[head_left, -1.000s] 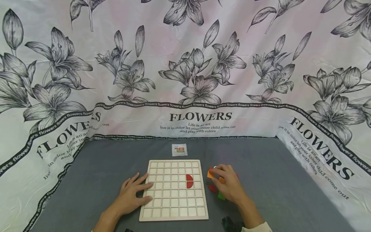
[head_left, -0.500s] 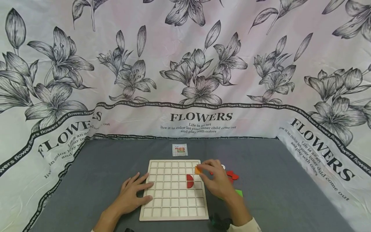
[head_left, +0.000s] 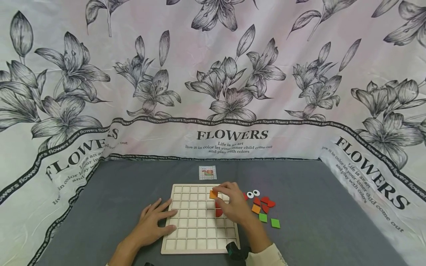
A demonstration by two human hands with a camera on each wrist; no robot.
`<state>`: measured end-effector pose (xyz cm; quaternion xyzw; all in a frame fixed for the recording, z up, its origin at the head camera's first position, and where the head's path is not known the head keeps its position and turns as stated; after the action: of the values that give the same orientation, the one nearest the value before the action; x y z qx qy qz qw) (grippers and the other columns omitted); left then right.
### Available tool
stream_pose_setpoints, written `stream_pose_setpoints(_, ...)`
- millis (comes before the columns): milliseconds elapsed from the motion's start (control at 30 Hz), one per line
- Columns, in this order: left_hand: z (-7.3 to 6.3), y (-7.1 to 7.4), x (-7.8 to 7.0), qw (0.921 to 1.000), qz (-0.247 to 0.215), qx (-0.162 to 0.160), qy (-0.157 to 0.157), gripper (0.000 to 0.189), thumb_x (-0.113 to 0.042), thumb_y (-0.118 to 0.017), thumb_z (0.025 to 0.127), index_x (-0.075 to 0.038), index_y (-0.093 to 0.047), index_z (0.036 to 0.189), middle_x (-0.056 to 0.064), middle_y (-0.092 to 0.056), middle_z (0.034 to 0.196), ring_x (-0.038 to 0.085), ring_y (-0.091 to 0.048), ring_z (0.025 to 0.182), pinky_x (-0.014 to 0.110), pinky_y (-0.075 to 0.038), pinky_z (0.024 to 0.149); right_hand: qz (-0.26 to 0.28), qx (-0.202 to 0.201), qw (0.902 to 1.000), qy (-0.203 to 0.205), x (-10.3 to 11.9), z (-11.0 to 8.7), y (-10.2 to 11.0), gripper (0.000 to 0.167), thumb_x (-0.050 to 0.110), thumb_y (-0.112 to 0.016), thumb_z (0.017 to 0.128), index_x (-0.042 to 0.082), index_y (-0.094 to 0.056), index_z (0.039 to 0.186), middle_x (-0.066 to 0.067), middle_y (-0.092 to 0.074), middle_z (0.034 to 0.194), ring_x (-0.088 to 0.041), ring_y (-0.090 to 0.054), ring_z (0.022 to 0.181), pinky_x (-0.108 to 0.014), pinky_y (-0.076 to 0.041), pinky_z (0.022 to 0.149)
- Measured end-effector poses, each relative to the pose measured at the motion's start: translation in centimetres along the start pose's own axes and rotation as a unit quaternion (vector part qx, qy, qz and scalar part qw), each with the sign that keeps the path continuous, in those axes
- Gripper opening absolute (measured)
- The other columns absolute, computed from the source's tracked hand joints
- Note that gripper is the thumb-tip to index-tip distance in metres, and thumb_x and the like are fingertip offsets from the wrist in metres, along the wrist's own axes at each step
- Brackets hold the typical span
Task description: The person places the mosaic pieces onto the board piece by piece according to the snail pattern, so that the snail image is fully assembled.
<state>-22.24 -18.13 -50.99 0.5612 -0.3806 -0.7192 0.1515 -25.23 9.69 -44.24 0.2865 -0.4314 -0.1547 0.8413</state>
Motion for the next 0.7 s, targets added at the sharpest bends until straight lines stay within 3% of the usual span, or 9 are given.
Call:
stream_pose_setpoints(233, 0.0, 0.0, -0.1, 1.0, -0.001, -0.003, -0.004, 0.054, -0.047, -0.071, 0.085, -0.016, -0.066, 0.129, 0.008, -0.035, 0.152, 0.042, -0.014, 0.141, 0.062, 0.0, 0.108, 0.007, 0.03, 0.9993, -0.021, -1.4, -0.3, -1.5, 0.025, 0.0, -0.07, 0.086, 0.003, -0.072, 0.111, 0.001, -0.061, 0.106, -0.023, -0.05, 0.103, -0.046, -0.048, 0.082)
stream_pose_setpoints(500, 0.1, 0.0, 0.0, 1.0, 0.004, -0.005, -0.006, 0.054, -0.048, -0.071, 0.084, -0.017, -0.066, 0.128, 0.008, -0.035, 0.152, 0.043, -0.015, 0.141, 0.062, -0.001, 0.108, -0.006, 0.035, 0.9991, -0.024, -2.3, -0.6, -2.7, 0.026, -0.003, -0.072, 0.081, 0.0, -0.072, 0.107, -0.001, -0.064, 0.102, -0.02, -0.051, 0.092, -0.037, -0.048, 0.075)
stream_pose_setpoints(700, 0.1, 0.0, 0.0, 0.9999, 0.01, -0.007, -0.009, 0.056, -0.05, -0.07, 0.084, -0.017, -0.066, 0.129, 0.008, -0.036, 0.152, 0.043, -0.016, 0.14, 0.063, -0.002, 0.107, -0.025, 0.028, 0.9992, -0.015, -2.7, -0.6, -3.1, 0.026, -0.004, -0.072, 0.08, -0.001, -0.072, 0.106, -0.004, -0.066, 0.101, -0.022, -0.054, 0.092, -0.04, -0.048, 0.075)
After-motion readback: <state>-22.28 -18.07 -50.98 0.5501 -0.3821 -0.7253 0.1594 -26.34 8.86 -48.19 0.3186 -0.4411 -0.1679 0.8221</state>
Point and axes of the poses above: each hand's wrist, its own z-axis towards the middle knuckle, its own y-axis out of the back of the hand, x = y × z, the point moved 4 cm from there along z, towards the middle knuckle
